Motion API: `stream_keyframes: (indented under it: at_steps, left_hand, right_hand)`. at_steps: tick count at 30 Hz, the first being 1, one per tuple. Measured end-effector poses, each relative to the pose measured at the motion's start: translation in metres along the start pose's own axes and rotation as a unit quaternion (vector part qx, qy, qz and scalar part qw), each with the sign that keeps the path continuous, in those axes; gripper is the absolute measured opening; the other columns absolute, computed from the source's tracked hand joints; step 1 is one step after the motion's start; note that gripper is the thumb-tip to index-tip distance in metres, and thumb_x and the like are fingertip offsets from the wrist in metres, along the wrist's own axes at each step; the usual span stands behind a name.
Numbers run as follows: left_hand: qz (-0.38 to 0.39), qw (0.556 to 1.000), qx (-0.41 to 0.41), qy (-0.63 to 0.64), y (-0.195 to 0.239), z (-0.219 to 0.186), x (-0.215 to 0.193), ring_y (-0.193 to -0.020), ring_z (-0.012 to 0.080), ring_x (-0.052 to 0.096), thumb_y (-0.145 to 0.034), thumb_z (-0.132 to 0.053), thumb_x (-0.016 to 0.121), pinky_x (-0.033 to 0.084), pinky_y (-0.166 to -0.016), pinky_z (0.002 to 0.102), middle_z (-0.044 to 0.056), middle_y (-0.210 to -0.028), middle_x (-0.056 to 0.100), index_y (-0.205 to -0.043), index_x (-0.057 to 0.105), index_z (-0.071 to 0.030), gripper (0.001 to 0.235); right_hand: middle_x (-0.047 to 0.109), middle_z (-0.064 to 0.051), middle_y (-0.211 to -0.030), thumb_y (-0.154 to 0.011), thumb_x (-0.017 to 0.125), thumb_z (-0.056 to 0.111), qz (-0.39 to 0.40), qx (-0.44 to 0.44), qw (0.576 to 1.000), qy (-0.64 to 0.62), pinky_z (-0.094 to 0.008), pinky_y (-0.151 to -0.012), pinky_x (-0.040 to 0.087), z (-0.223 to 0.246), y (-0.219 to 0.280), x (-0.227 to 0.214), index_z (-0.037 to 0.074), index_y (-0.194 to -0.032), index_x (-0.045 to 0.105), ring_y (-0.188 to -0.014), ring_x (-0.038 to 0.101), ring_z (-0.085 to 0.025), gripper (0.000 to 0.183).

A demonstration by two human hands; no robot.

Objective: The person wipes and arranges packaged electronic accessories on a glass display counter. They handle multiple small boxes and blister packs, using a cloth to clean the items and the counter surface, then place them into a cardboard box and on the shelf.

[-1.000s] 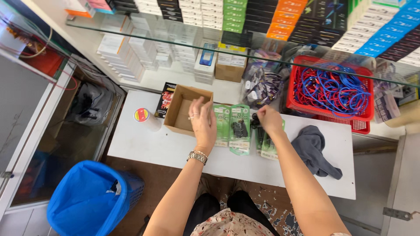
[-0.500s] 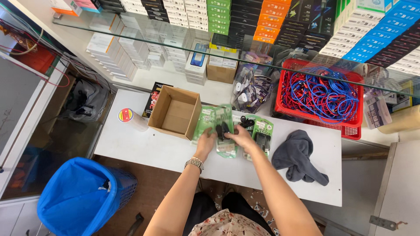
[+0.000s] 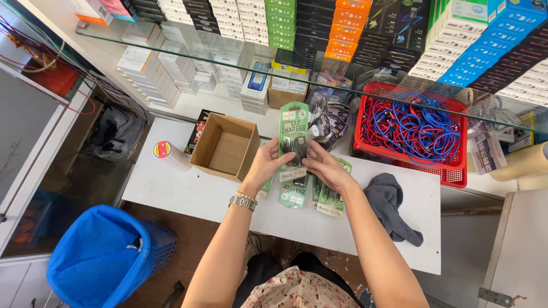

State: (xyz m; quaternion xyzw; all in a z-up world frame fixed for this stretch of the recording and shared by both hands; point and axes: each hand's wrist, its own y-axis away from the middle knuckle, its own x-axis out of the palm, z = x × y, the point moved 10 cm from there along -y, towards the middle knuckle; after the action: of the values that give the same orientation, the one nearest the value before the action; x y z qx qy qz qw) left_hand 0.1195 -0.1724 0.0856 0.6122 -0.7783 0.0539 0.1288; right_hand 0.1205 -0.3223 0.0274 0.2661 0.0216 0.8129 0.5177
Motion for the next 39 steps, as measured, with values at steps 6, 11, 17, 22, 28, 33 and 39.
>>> stream_keyframes:
  at_steps: [6,11,17,22,28,33,39]
  left_hand:
    - [-0.003,1.000,-0.004,0.029,0.004,-0.008,-0.012,-0.108,0.0121,0.067,-0.095,0.000,0.066,0.055,-0.093,0.028,0.011,-0.122,0.072,-0.133,0.058,0.006,0.040]
    - [0.000,0.999,-0.006,0.037,0.008,-0.012,-0.016,-0.109,0.0116,0.067,-0.095,-0.003,0.066,0.054,-0.095,0.028,0.011,-0.121,0.073,-0.136,0.058,0.005,0.043]
    - [-0.057,0.992,-0.094,0.070,0.008,-0.001,-0.019,-0.098,0.0108,0.071,-0.095,-0.017,0.069,0.059,-0.085,0.028,0.009,-0.112,0.074,-0.136,0.056,0.000,0.047]
    - [-0.059,0.998,-0.031,0.001,0.004,-0.013,-0.010,-0.089,0.0093,0.071,-0.093,-0.014,0.074,0.059,-0.076,0.027,0.010,-0.103,0.078,-0.129,0.063,0.008,0.043]
    - [-0.147,0.922,0.058,-0.353,0.000,-0.029,0.013,-0.083,0.0172,0.074,-0.088,-0.024,0.083,0.057,-0.074,0.027,0.011,-0.099,0.080,-0.125,0.072,-0.002,0.044]
    - [-0.082,0.909,0.201,-0.356,0.000,-0.033,0.067,-0.103,0.0254,0.070,-0.085,-0.023,0.082,0.061,-0.074,0.030,0.014,-0.121,0.067,-0.134,0.065,-0.003,0.056]
    - [-0.011,0.993,-0.084,-0.085,-0.021,0.028,0.050,-0.092,0.0202,0.063,-0.089,-0.024,0.077,0.051,-0.078,0.036,0.021,-0.120,0.068,-0.149,0.051,-0.004,0.069]
  right_hand:
    - [0.055,-0.009,-0.145,-0.095,0.060,0.006,0.037,-0.020,0.999,-0.012,-0.035,-0.108,0.046,0.014,0.008,0.012,0.012,-0.156,0.036,-0.128,0.056,-0.018,0.066]
    - [0.062,-0.008,-0.136,-0.096,0.062,0.010,0.025,-0.036,0.998,0.047,-0.033,-0.102,0.049,0.031,0.005,0.015,0.006,-0.144,0.047,-0.120,0.061,-0.016,0.051]
    - [0.066,-0.005,-0.125,-0.096,0.065,0.013,-0.026,-0.045,0.999,0.009,-0.032,-0.092,0.050,0.031,-0.005,0.008,0.005,-0.141,0.051,-0.110,0.062,-0.014,0.047]
    - [0.065,-0.005,-0.124,-0.099,0.065,0.012,-0.015,-0.088,0.994,-0.056,-0.031,-0.093,0.050,0.023,-0.008,0.008,0.005,-0.142,0.049,-0.111,0.061,-0.012,0.046]
    - [0.058,-0.004,-0.130,-0.094,0.064,0.020,-0.169,-0.126,0.970,0.119,-0.032,-0.095,0.053,0.031,0.014,-0.019,0.013,-0.154,0.037,-0.111,0.061,-0.014,0.065]
    - [0.058,-0.018,-0.123,-0.105,0.059,0.029,-0.189,-0.109,0.968,0.120,-0.036,-0.099,0.050,0.034,0.032,-0.028,0.013,-0.162,0.035,-0.113,0.061,-0.023,0.064]
    - [0.059,-0.012,-0.131,-0.103,0.052,0.023,-0.158,-0.088,0.984,-0.003,-0.037,-0.097,0.052,0.034,0.046,-0.022,0.016,-0.161,0.035,-0.121,0.061,-0.021,0.060]
